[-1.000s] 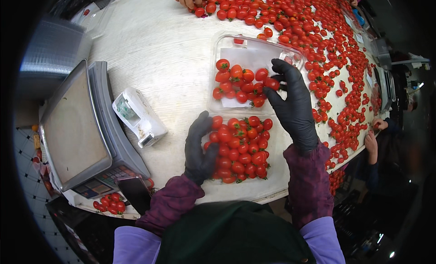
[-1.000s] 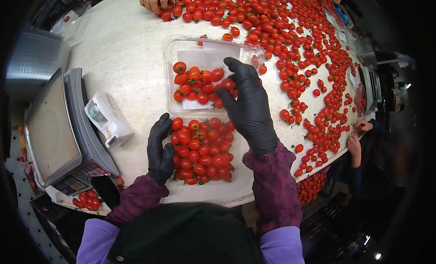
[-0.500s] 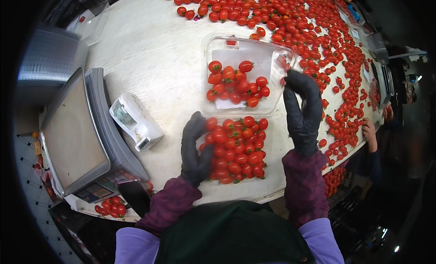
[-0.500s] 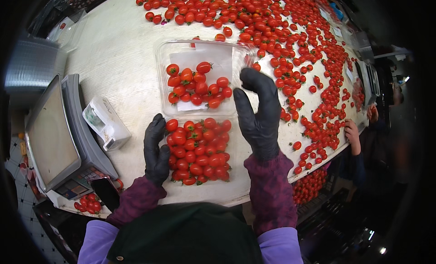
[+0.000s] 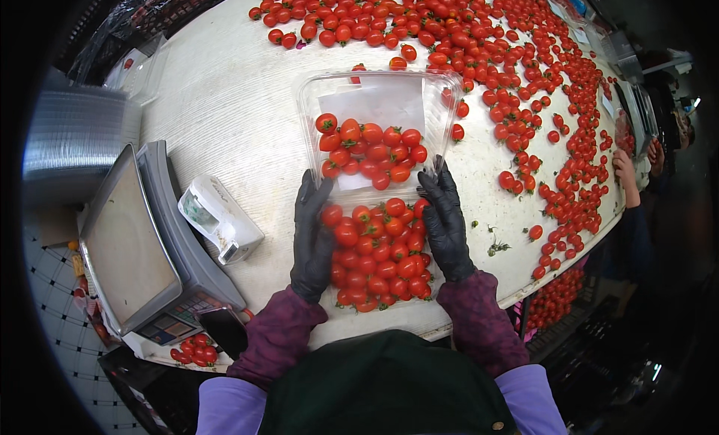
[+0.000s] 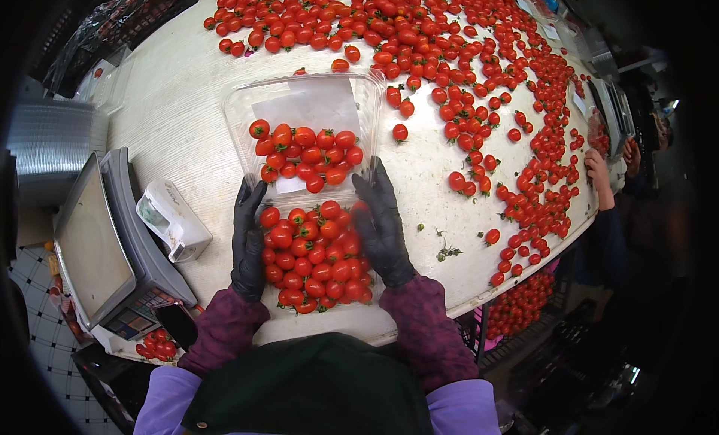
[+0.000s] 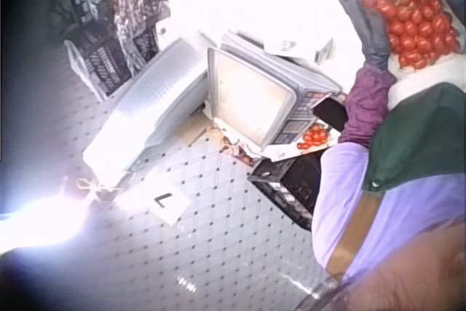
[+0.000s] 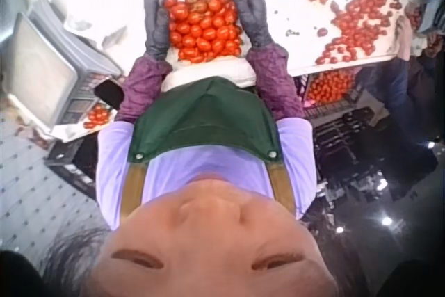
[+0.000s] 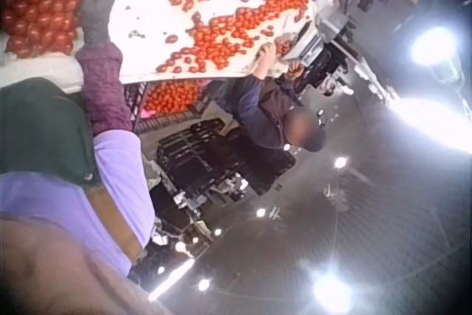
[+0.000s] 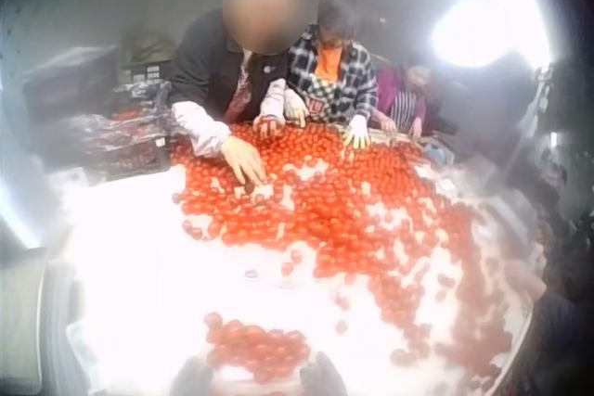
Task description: The person sorts cherry tomatoes from a large pile on a table into clear plastic containers. They wear gloves and handle the tomatoes by hand, occasionally weighing the filled containers on a digital scale before moving them aside.
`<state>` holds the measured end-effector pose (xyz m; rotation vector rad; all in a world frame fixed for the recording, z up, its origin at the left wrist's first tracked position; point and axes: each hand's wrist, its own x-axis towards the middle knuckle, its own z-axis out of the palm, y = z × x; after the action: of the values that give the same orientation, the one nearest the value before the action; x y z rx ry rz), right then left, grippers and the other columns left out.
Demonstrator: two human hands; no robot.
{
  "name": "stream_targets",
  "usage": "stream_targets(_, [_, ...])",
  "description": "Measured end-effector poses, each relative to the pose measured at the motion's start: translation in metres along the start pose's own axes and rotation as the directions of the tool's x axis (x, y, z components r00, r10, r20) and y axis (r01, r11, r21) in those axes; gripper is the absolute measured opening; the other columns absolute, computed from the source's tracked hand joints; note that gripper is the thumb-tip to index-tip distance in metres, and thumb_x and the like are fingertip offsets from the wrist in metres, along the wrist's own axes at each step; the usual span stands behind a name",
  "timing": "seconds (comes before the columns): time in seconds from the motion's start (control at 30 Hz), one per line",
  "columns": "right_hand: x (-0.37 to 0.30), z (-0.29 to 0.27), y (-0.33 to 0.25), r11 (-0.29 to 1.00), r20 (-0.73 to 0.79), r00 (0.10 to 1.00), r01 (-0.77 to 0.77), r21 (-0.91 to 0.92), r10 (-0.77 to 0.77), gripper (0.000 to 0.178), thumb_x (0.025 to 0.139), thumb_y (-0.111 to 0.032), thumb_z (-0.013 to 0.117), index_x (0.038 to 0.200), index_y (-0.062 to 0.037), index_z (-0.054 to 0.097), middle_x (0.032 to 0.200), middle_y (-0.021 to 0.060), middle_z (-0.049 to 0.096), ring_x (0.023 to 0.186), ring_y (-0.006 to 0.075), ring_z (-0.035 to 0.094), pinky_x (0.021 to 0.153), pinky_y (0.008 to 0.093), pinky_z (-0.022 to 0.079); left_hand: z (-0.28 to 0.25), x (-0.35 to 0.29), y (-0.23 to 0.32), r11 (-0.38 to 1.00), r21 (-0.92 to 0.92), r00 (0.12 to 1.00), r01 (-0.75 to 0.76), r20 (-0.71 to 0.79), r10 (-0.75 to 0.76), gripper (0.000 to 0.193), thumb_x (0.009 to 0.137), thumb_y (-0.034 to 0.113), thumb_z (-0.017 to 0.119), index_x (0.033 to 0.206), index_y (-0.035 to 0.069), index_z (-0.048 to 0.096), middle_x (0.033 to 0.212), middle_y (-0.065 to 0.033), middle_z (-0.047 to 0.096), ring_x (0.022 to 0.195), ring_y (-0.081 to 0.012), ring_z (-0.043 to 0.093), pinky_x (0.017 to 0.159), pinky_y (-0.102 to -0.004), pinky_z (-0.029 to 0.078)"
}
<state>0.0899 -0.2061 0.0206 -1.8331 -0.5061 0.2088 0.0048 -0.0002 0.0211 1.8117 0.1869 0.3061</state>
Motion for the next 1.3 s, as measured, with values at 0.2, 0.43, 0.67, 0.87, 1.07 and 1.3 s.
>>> stream_targets(0.2, [0.003,0.004,-0.013,0.978,-0.040,0.994,-0.091,0.186,0.100,0.049,0.093,-0.033,0.042,0.135,-0.0087,0.039,0.147,0.0161,0.017,0.137,0.0269,0.015,0.108,0.0393,0.018,0.024,-0.001,0.014,0.578,-0.816,0.986,0.013,-0.085,-0.143,0.061,0.095,0.046,0.027,0.139,0.004,0.026,0.144,-0.0116,0.025,0.134,-0.0224,0.021,0.109,-0.0350,0.018])
stream_targets(0.43, [-0.007,-0.009,-0.037,0.982,0.107,0.990,-0.107,0.156,0.091,0.053,0.094,-0.040,0.036,0.135,-0.0055,0.037,0.146,0.0146,0.020,0.137,0.0259,0.014,0.109,0.0372,0.015,0.000,-0.013,0.052,0.721,-0.615,0.936,0.318,0.081,-0.344,0.057,0.095,0.041,0.028,0.139,0.005,0.024,0.141,-0.0122,0.029,0.129,-0.0228,0.030,0.106,-0.0369,0.028])
stream_targets(0.67, [-0.045,-0.009,-0.065,0.577,0.224,0.853,-0.491,0.652,0.472,0.048,0.096,-0.031,0.035,0.133,-0.0009,0.035,0.135,0.0138,0.039,0.129,0.0245,0.032,0.105,0.0367,0.027,-0.017,-0.048,0.079,0.324,-0.775,0.801,0.542,0.359,-0.479,0.049,0.097,0.035,0.032,0.138,0.009,0.025,0.134,-0.0120,0.038,0.120,-0.0248,0.043,0.102,-0.0395,0.036])
stream_targets(0.87, [-0.089,-0.021,-0.118,0.204,0.473,0.585,-0.744,0.636,0.658,0.046,0.097,-0.032,0.032,0.132,-0.0022,0.034,0.128,0.0137,0.046,0.111,0.0216,0.052,0.093,0.0335,0.044,-0.037,-0.087,0.113,-0.021,-0.708,0.582,0.706,0.597,-0.552,0.054,0.096,0.042,0.030,0.139,0.010,0.024,0.139,-0.0106,0.034,0.124,-0.0246,0.039,0.102,-0.0407,0.036])
stream_targets(1.07, [-0.143,-0.023,-0.128,0.324,0.477,0.571,-0.801,0.504,0.669,0.047,0.098,-0.030,0.028,0.136,-0.0035,0.027,0.135,0.0147,0.037,0.117,0.0261,0.047,0.097,0.0399,0.042,-0.047,-0.129,0.115,0.250,-0.431,0.491,0.867,0.654,-0.575,0.053,0.097,0.033,0.031,0.142,0.008,0.016,0.144,-0.0114,0.025,0.129,-0.0229,0.033,0.104,-0.0371,0.033])
stream_targets(1.3, [-0.144,-0.026,-0.126,0.408,0.483,0.597,-0.797,0.445,0.640,0.051,0.098,-0.034,0.030,0.137,-0.0011,0.027,0.134,0.0116,0.039,0.122,0.0176,0.040,0.101,0.0318,0.034,-0.051,-0.110,0.143,0.209,-0.444,0.476,0.871,0.663,-0.577,0.053,0.098,0.035,0.029,0.142,0.009,0.015,0.143,-0.0115,0.026,0.127,-0.0232,0.036,0.104,-0.0360,0.034])
